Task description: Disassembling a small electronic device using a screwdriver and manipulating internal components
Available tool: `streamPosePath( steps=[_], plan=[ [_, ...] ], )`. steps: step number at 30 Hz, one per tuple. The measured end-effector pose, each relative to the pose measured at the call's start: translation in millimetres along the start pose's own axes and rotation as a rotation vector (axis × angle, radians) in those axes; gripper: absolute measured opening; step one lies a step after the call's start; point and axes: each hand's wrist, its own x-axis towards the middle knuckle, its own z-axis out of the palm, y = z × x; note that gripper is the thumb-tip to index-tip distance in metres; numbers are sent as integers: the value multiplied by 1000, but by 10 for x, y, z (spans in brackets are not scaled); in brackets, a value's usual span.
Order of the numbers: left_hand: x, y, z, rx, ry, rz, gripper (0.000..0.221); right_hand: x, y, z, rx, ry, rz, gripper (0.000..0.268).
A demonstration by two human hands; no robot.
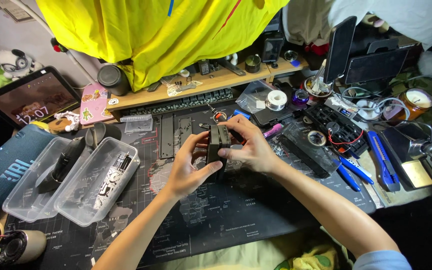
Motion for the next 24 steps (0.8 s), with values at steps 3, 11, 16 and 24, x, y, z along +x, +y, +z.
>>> streamPosePath(
  steps=[3, 11, 16, 24],
  plan=[
    [-1, 14, -5, -23, -4, -12, 82, -7, -35, -4, 20, -7, 8, 62],
    [-11, 29, -65, -89, -74, -49, 77, 18, -72, -62, -6, -68, 6, 59],
    [-7, 35, -73, -105, -75, -57, 76, 25, -105, -75, -3, -84, 25, 57],
    [-9, 34, -99, -130, -81, -82, 78, 18, -75, -70, 34, -82, 36, 57]
  ],
)
